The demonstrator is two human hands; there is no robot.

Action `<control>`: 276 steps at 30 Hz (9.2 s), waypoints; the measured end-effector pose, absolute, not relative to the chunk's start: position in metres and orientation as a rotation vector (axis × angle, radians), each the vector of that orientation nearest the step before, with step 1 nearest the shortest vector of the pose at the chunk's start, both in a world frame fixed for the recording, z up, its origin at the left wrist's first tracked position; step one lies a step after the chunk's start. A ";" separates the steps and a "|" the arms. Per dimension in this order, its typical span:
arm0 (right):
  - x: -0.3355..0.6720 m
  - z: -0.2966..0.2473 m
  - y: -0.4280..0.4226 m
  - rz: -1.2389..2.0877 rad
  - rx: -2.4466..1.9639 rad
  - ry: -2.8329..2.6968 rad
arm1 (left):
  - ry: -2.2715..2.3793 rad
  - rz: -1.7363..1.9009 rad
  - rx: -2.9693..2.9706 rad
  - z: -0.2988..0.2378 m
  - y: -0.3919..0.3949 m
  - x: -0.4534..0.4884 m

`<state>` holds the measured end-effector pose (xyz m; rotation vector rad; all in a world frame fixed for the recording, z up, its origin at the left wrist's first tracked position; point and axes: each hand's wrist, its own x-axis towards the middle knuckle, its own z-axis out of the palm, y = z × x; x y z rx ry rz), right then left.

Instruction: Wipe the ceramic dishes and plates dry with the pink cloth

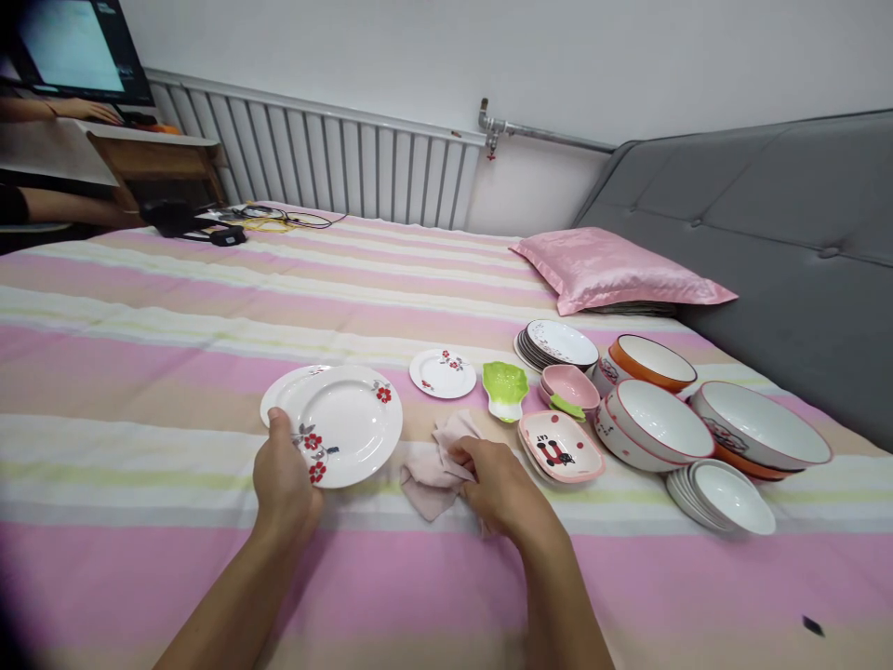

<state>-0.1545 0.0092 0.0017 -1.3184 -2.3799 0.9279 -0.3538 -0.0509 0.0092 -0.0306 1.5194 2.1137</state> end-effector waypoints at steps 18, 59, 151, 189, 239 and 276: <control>-0.161 0.011 0.021 0.916 -1.160 -1.094 | 1.526 1.883 0.302 0.000 -0.055 -0.341; -0.191 0.017 -0.003 0.371 -0.961 -2.352 | 1.274 1.347 1.080 0.000 -0.066 -0.334; -0.210 0.001 -0.004 1.171 -0.995 -1.460 | 1.207 1.827 0.548 0.019 -0.068 -0.315; -0.192 0.025 -0.009 0.848 -0.824 -2.245 | 1.475 1.165 1.212 0.018 -0.071 -0.347; -0.204 0.011 -0.007 1.427 -0.841 -1.741 | 1.378 2.015 0.342 0.016 -0.068 -0.322; -0.182 0.022 -0.001 1.307 -0.806 -2.187 | 1.353 1.200 1.192 0.018 -0.071 -0.350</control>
